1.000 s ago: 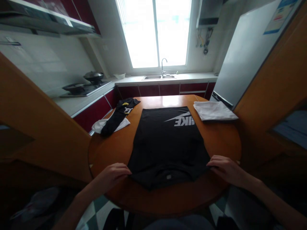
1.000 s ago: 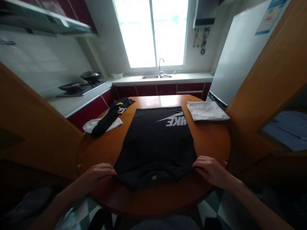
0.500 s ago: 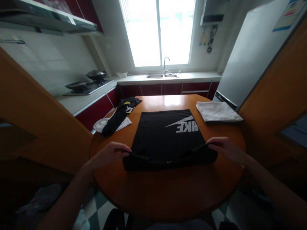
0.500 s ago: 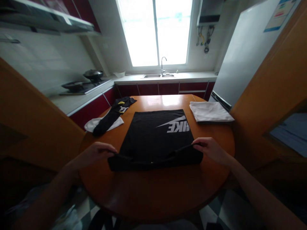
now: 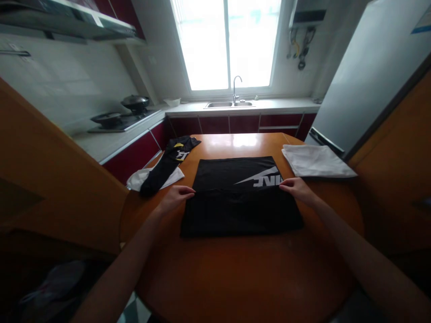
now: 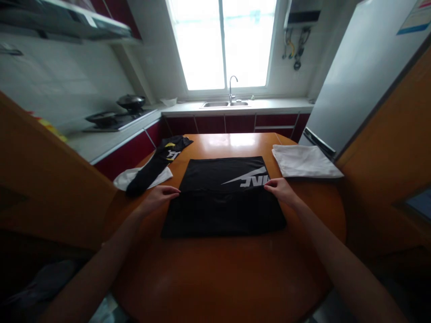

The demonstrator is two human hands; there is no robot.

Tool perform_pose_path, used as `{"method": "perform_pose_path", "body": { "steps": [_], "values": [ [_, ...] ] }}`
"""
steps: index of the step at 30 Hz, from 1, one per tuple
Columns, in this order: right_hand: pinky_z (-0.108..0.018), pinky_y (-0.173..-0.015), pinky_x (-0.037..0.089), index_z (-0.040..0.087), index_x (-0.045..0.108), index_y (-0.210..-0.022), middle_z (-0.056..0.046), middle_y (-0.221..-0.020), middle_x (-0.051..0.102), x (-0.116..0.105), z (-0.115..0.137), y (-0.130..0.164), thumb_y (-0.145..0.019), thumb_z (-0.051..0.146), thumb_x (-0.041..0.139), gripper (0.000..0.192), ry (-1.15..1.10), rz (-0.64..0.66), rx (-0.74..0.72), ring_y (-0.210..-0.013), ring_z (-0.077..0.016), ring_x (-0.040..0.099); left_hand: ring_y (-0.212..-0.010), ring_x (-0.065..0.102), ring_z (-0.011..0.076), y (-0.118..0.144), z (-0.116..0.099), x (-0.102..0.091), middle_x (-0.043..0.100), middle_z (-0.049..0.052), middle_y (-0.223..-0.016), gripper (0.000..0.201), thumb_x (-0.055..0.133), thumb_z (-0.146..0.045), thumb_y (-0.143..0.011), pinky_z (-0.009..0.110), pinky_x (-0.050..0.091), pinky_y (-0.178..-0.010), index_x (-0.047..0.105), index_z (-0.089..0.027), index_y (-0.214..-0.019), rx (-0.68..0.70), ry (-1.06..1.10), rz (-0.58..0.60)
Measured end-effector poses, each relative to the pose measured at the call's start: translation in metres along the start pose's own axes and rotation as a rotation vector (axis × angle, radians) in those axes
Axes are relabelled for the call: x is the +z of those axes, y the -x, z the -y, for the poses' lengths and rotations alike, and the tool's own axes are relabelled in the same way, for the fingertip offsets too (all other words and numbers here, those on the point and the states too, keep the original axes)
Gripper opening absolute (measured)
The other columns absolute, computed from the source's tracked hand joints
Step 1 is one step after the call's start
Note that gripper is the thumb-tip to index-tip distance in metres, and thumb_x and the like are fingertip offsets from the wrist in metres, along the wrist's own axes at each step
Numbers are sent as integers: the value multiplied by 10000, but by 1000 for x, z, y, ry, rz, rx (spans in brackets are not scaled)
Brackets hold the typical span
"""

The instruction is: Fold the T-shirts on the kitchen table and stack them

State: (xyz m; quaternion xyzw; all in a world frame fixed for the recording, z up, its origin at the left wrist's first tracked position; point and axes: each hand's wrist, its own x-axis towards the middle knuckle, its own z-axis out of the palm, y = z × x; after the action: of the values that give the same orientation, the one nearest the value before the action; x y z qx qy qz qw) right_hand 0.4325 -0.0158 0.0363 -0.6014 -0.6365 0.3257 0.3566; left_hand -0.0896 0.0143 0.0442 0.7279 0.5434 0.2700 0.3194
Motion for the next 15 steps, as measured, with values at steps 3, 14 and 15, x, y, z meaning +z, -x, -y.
{"method": "perform_pose_path", "body": {
  "steps": [3, 14, 15],
  "values": [
    [-299, -683, 483, 149, 788, -811, -78, -806, 762, -4, -5, -12, -708, 450, 698, 330, 7, -18, -9, -763, -220, 670, -893, 723, 237, -8, 2, 0, 788, 55, -936, 330, 743, -464, -741, 307, 542, -809, 791, -192, -922, -2, 3, -18],
    [-291, -646, 476, 125, 771, -777, -81, -758, 756, 13, -29, -38, -721, 371, 675, 270, 92, 46, 11, -715, -215, 671, -891, 726, 256, -13, 2, 12, 790, 63, -918, 349, 707, -488, -730, 345, 549, -829, 783, -189, -894, -14, -50, -45],
    [-296, -659, 484, 126, 771, -785, -85, -770, 758, 13, -27, -38, -736, 359, 667, 260, 124, 42, 2, -731, -221, 678, -887, 726, 255, -13, 2, 12, 789, 66, -920, 343, 700, -480, -742, 347, 550, -829, 781, -187, -900, -14, -66, -41]
  ]
}}
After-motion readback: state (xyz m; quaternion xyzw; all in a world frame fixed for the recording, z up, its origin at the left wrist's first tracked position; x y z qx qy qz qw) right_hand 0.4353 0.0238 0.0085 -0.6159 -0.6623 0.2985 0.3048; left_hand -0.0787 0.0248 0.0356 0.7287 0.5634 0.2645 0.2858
